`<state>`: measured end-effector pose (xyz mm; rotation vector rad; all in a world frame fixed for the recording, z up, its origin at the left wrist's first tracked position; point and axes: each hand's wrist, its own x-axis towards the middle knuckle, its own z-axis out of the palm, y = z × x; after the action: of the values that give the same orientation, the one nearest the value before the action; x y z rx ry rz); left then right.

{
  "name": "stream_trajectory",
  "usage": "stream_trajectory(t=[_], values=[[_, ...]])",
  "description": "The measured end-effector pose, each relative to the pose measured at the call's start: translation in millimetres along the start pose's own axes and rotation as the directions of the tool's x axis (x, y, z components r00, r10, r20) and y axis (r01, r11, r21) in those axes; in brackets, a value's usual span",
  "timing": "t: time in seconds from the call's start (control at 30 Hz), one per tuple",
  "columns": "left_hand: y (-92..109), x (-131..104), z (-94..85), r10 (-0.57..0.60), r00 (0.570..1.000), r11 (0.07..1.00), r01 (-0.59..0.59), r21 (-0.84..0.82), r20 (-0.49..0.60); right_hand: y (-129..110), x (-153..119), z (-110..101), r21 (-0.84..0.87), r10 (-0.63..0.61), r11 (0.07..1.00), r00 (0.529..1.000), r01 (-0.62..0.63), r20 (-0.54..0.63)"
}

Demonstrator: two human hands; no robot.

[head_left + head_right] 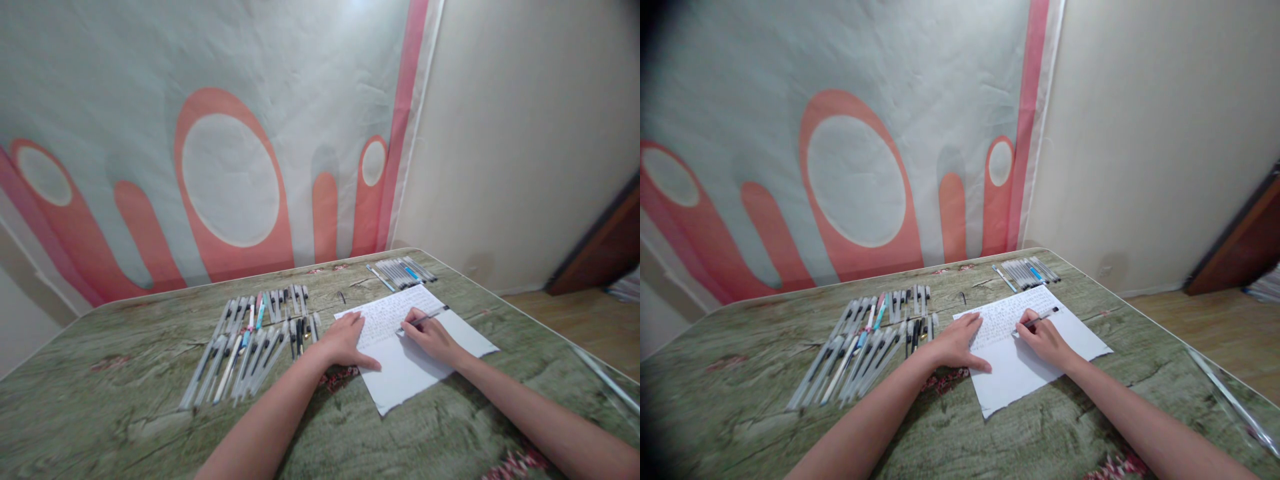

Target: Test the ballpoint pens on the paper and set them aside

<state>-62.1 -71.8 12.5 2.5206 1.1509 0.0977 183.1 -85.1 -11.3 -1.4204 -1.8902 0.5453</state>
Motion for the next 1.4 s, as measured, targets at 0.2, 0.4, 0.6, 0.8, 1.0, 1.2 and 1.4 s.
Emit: stream_trajectory(t=[0.2,0.4,0.6,0.8,1.0,1.2,1.4], values=[[2.0,-0.9,-1.6,-0.003,1.0,1.0,0.003,0.002,0.002,-1.7,-0.4,-0.3,0.004,0.01,1.0,1.0,-0.01,0.002],[2.6,-1.3,-2.4,-0.007,1.0,1.0,0.007,0.004,0.012,-2.2,-0.6,-0.7,0.01,0.021,1.0,1.0,-0.021,0.002],[2.2,-1.0,-2.1,-0.006,1.0,1.0,0.006,0.0,0.012,-3.4,-1.2,-1.1,0.0,0.017,1.0,1.0,-0.017,0.003],[2.1,-0.6,-1.8,-0.006,1.0,1.0,0.006,0.0,0.008,-0.5,-0.9,-0.1,0.018,0.003,1.0,1.0,-0.003,-0.002],[2.8,-1.4,-2.2,-0.014,1.0,1.0,0.014,-0.003,0.015,4.7,-0.2,0.5,0.031,0.035,0.999,0.999,-0.035,-0.007],[2.1,-1.2,-2.0,-0.009,1.0,1.0,0.009,-0.001,0.01,3.5,-0.6,0.5,0.019,0.015,1.0,1.0,-0.015,-0.007],[2.2,-1.6,-2.9,-0.003,1.0,1.0,0.003,0.002,0.01,1.9,-0.9,-0.1,0.026,0.019,0.999,1.0,-0.019,-0.002]])
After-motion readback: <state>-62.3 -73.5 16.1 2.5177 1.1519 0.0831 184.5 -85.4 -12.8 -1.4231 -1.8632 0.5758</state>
